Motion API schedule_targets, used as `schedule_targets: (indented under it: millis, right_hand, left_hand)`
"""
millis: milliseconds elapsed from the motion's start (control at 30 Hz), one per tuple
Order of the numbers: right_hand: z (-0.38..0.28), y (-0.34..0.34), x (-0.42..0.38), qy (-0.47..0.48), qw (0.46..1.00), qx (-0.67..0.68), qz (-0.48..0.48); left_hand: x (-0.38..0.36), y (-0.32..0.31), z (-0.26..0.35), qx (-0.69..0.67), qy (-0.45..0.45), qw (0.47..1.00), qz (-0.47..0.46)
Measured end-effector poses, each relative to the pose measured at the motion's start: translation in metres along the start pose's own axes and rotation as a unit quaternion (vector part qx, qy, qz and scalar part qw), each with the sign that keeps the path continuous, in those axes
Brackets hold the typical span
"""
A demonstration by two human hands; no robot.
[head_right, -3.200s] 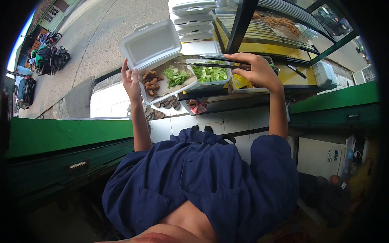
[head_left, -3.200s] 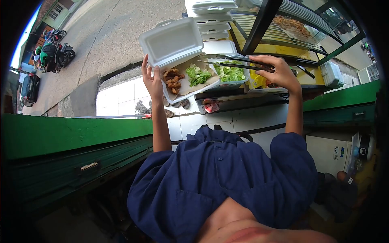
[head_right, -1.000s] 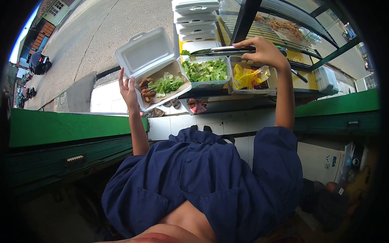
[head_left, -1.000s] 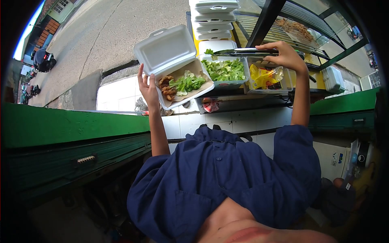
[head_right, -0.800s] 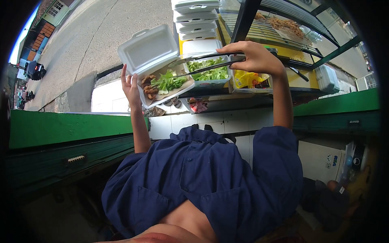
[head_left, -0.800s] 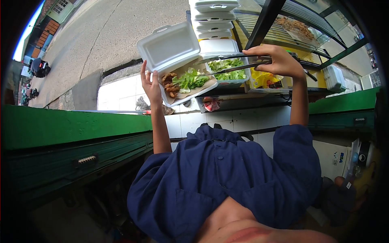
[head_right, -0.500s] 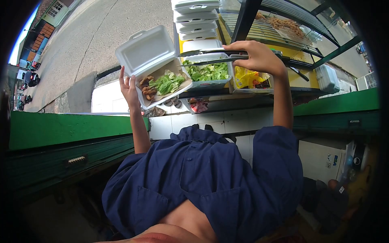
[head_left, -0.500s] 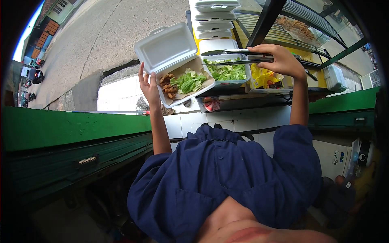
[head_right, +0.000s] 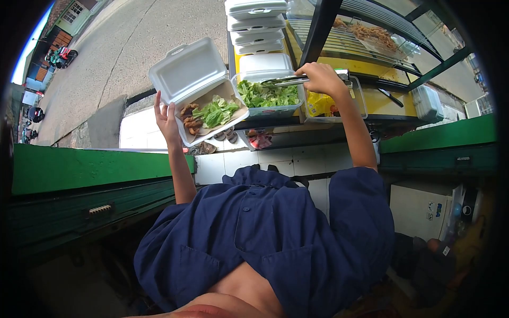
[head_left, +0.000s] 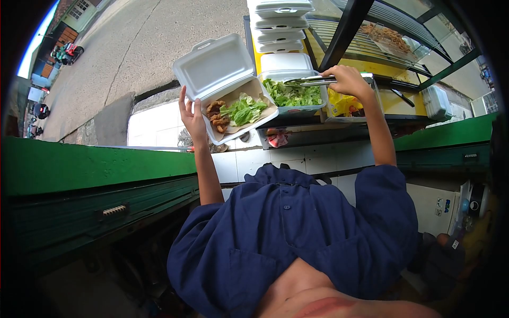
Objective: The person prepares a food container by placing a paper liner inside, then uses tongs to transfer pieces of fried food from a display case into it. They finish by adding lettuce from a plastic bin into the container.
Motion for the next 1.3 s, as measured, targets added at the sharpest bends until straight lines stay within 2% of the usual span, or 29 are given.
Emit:
schedule_targets:
  millis: [100,200,233,333,367,567,667,767,867,900,1000,1100,1300]
  right_hand:
    - [0.005,0.01,-0.015,0.004,0.999,0.031,0.023]
    - [-0.013,0.04,-0.039,-0.063,0.985,0.158,-0.02]
    - [-0.007,0.041,-0.041,-0.022,0.994,0.111,0.014]
    - [-0.013,0.05,-0.052,0.016,0.987,0.156,0.038]
    - [-0.022,0.055,-0.057,0.059,0.983,0.17,0.046]
    - [-0.067,0.051,-0.057,0.196,0.965,0.145,0.093]
    - [-0.067,0.047,-0.052,0.183,0.97,0.154,0.052]
    - [-0.053,0.048,-0.052,0.179,0.966,0.168,0.078]
    - [-0.034,0.052,-0.054,0.136,0.977,0.146,0.071]
    - [-0.032,0.055,-0.055,0.095,0.985,0.139,0.033]
    - [-0.009,0.042,-0.046,0.057,0.997,0.045,0.002]
    - [-0.005,0.031,-0.037,-0.004,0.999,0.019,-0.043]
    - [-0.001,0.011,-0.013,-0.018,0.996,0.031,-0.084]
  left_hand:
    - [-0.001,-0.001,0.002,-0.006,0.001,1.0,0.0]
    - [-0.002,-0.001,0.003,-0.007,0.0,1.0,-0.003]
    - [-0.002,-0.001,0.0,-0.005,-0.002,1.0,-0.008]
    - [-0.001,-0.005,0.004,-0.005,0.005,1.0,-0.016]
    - [-0.001,-0.008,0.007,-0.006,0.009,1.0,-0.018]
    - [0.002,-0.016,0.008,-0.02,-0.004,0.999,-0.029]
    - [0.002,-0.019,0.008,-0.017,-0.006,0.999,-0.03]
    - [-0.001,-0.019,0.01,-0.018,0.002,1.0,-0.021]
    - [-0.004,-0.014,0.009,-0.014,0.005,1.0,-0.013]
    - [-0.004,-0.011,0.008,-0.012,0.004,1.0,-0.011]
    - [-0.005,-0.003,0.003,-0.012,0.002,1.0,-0.001]
    - [-0.006,0.0,0.001,-0.015,0.002,1.0,0.0]
    - [-0.007,0.0,0.004,-0.01,0.004,1.0,0.004]
Point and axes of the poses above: each hand's wrist, its own x-axis towards the middle knuckle, its own y-axis out of the back of the hand, z = x × y, the point moved 2 cm from there along x, towards the middle knuckle, and after that the axes turned 14 degrees about -z, right-handed, at the moved point
